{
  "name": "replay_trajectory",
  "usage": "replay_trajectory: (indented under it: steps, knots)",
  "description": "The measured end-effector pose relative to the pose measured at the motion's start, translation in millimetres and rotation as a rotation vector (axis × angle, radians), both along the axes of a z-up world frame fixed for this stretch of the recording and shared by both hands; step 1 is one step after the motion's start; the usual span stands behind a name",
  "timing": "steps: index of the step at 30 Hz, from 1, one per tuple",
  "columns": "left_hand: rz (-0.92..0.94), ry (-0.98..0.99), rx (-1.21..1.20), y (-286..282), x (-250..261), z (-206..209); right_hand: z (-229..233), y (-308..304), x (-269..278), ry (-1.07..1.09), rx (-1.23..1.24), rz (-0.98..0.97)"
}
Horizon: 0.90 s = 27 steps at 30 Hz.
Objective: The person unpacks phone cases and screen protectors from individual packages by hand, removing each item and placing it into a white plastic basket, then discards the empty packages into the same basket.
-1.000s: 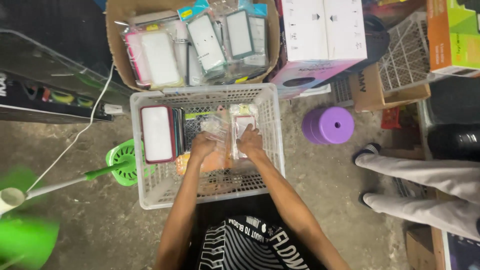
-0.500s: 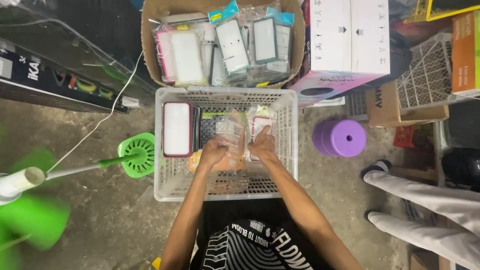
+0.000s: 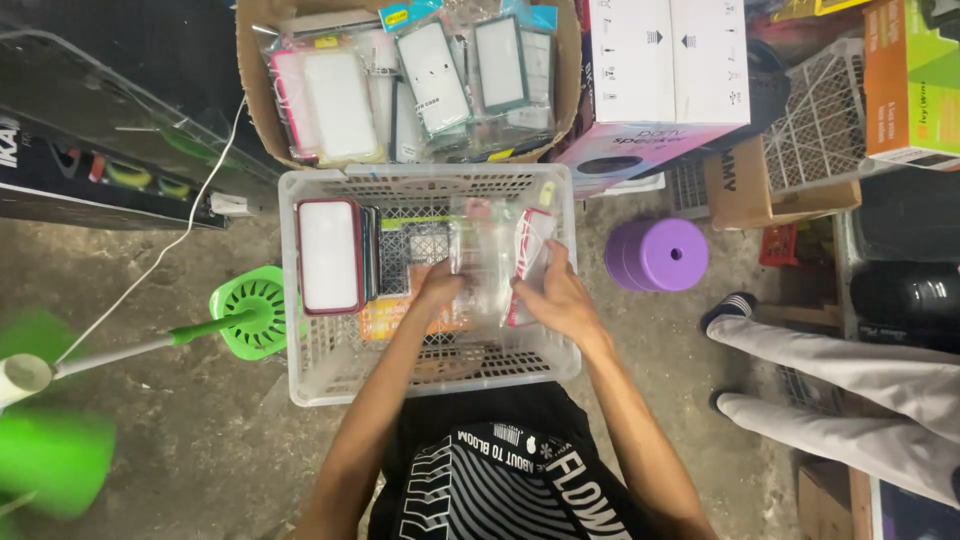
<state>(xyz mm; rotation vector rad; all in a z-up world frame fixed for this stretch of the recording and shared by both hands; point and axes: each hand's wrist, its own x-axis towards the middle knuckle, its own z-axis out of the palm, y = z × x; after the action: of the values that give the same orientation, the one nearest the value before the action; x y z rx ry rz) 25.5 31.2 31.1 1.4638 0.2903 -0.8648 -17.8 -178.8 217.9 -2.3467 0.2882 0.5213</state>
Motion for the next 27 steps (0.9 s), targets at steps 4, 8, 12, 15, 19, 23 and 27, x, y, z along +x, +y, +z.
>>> replay_trajectory:
  steps: [4, 8, 12, 15, 19, 23, 27]
  knots:
    - [0.07, -0.119, 0.301, -47.0, -10.7, -41.9, -2.3, 4.2, 3.7, 0.055, 0.078, -0.045]
    - [-0.108, -0.132, 0.559, -73.1, -8.5, -78.4, -35.7, 17.9, 6.8, 0.127, -0.081, -0.033]
    - [0.029, -0.258, 0.004, -73.2, -19.3, -135.2, -64.4, 35.1, 14.9, 0.266, -0.219, 0.025]
    - [-0.038, -0.104, 0.062, -60.1, -16.4, -105.2, -74.1, 43.1, 24.3, 0.382, -0.288, 0.031]
    - [-0.344, -0.099, 0.189, -33.7, -17.3, -95.2, -74.0, 48.3, 27.9, 0.383, -0.313, 0.058]
    - [-0.398, -0.308, 0.471, -18.6, 37.2, -2.0, -82.5, 43.5, 28.8, 0.41, -0.303, -0.005]
    - [-0.115, -0.568, 0.33, 4.3, 113.9, 130.7, -96.0, 43.1, 29.1, 0.442, -0.303, -0.015]
